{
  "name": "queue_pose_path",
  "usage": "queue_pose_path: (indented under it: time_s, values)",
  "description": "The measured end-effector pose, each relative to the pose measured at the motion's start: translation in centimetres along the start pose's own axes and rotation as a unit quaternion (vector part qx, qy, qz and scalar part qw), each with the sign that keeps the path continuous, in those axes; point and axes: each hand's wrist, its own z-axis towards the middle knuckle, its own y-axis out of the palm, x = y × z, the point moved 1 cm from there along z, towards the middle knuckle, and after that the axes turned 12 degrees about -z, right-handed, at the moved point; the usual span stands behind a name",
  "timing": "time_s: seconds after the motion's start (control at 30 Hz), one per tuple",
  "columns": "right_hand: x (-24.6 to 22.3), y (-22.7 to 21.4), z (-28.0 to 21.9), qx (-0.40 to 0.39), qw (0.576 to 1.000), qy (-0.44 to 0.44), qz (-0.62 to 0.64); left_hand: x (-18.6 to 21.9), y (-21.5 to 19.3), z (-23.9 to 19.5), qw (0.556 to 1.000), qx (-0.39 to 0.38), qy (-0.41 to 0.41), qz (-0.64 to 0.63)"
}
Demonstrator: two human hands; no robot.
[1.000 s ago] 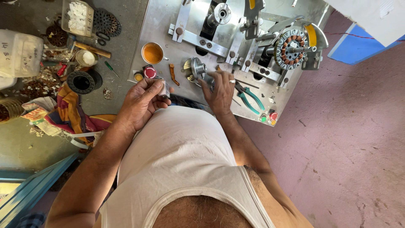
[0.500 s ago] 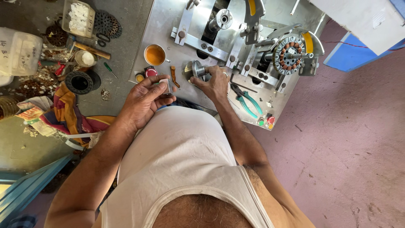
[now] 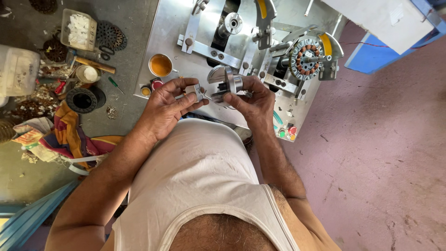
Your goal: The person assembles a fan motor by inserting small metal components into a housing and checking the fit.
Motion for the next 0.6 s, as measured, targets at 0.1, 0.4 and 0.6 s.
queue_pose_path:
  time_s: [0.1, 0.4, 0.6]
  values:
    - [-1.3, 0.2, -1.0, -0.004, 0.998, -0.063, 0.022, 0.0, 1.4, 0.3, 0.996, 0.002, 0.011, 0.083]
    - [-0.2, -1.0, -2.0, 0.006, 0.997, -0.038, 0.066, -0.5, 3.1, 0.4, 0.991, 0.009, 0.011, 0.135]
    - [-0.6, -1.0, -2.8, 0.022, 0.997, -0.055, 0.046, -1.3, 3.1, 0.8, 0.988, 0.003, 0.012, 0.155]
